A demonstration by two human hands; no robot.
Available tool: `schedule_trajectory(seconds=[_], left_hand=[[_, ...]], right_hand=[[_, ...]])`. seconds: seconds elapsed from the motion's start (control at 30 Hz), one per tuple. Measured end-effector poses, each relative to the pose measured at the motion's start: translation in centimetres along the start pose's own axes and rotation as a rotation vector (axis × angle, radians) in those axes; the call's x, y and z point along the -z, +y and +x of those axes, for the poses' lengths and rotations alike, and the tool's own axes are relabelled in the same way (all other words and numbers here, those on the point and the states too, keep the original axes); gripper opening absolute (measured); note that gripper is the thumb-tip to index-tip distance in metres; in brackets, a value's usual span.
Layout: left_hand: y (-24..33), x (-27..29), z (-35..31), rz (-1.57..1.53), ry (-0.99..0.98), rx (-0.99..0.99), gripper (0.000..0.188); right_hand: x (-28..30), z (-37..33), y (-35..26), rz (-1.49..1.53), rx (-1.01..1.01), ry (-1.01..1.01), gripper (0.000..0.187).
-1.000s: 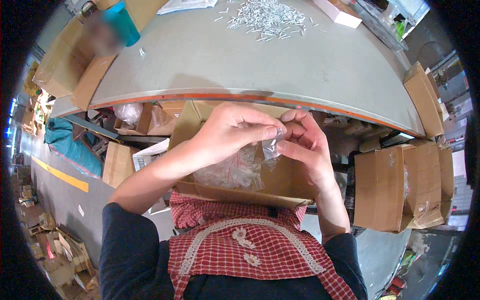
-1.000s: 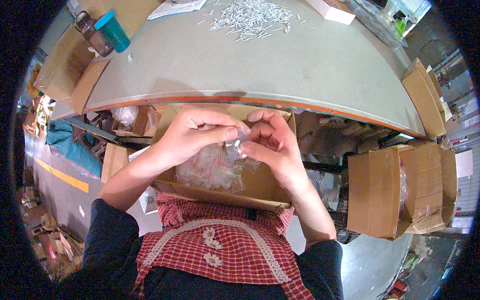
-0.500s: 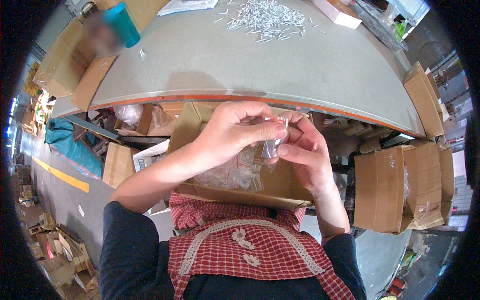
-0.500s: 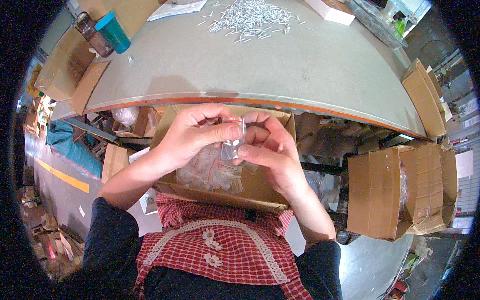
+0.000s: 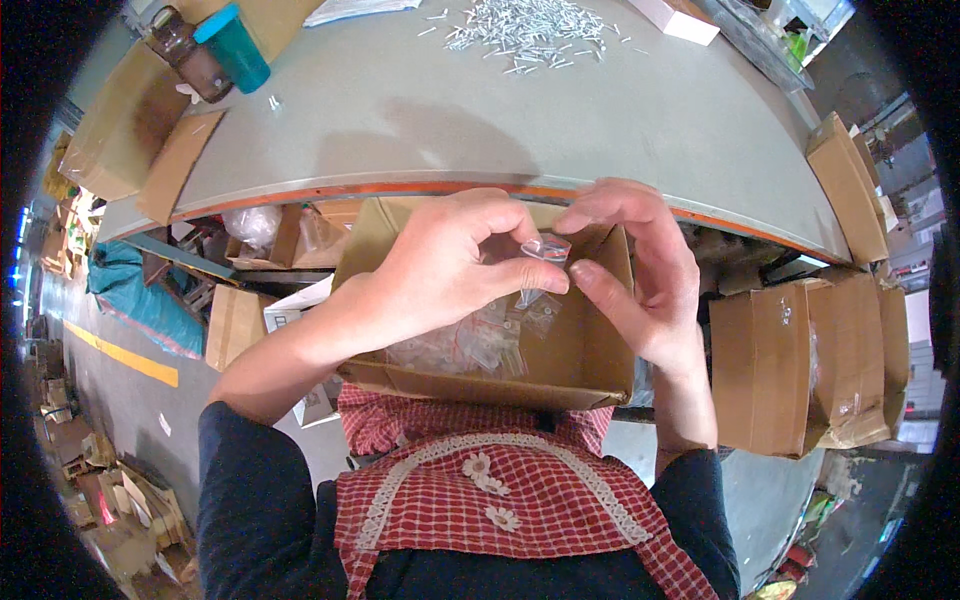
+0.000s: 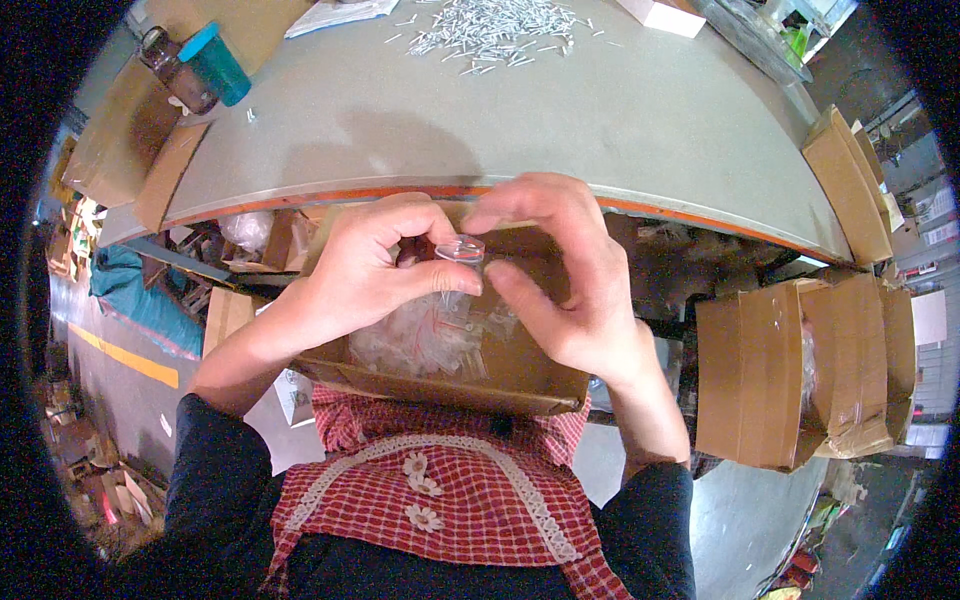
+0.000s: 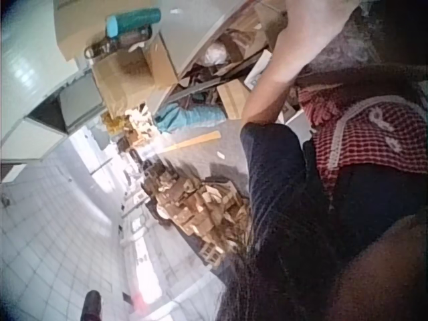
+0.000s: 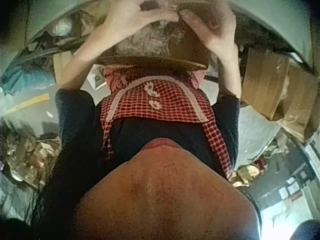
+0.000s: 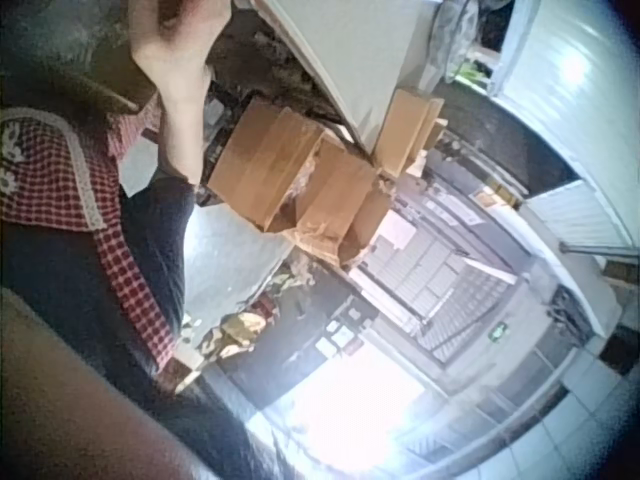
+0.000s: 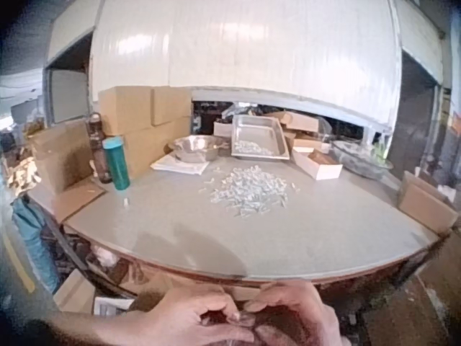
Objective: Packaging small metal screws into individual small plastic bags.
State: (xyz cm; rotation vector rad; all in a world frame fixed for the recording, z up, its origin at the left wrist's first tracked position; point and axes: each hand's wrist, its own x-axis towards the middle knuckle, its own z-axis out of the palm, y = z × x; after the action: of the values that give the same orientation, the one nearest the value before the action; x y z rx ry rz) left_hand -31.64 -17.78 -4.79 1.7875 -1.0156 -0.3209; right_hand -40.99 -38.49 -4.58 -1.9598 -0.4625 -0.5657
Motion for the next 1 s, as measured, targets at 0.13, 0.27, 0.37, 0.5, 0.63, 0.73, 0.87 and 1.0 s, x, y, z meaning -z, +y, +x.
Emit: schedule_trajectory(seconds=[0.13,0.27,0.37,0.5,0.63,0.73,0.87,1.0], left_hand=[[0.3,0.2,0.3,0.069,0.013,-0.072,0.031],[-0.3,0.0,0.8,-0.332,-0.024,0.098,0.03],[0.2,0.0,1.4,-0.686,-0.022,0.25,0.041],[-1.5,0.9,2.5,-0.953,-0.048,0.374,0.032],[-1.4,1.0,4.2,-0.744,0.08,0.339,0.022],[-3.0,1.2,6.9,0.571,0.568,-0.421,0.046],[-5.1,1.3,9.9,0.524,0.337,-0.289,0.02],[-7.5,1.0,11.2,0.457,0.404,-0.084,0.022]], right_hand=[[1.1,1.7,-1.3,-0.274,0.123,-0.174,0.038],[1.4,1.5,-0.5,-0.291,-0.002,-0.119,0.024],[0.9,1.3,0.3,-0.162,-0.118,0.02,0.017],[0.8,1.4,1.2,-0.045,-0.191,0.168,0.014],[1.3,2.6,2.2,-0.278,-0.096,0.239,0.011],[1.5,4.5,3.8,-0.532,0.001,0.293,0.013],[-0.1,7.8,3.7,-0.594,0.124,-0.016,0.013],[0.7,12.5,7.4,-0.313,-0.006,0.064,0.011]])
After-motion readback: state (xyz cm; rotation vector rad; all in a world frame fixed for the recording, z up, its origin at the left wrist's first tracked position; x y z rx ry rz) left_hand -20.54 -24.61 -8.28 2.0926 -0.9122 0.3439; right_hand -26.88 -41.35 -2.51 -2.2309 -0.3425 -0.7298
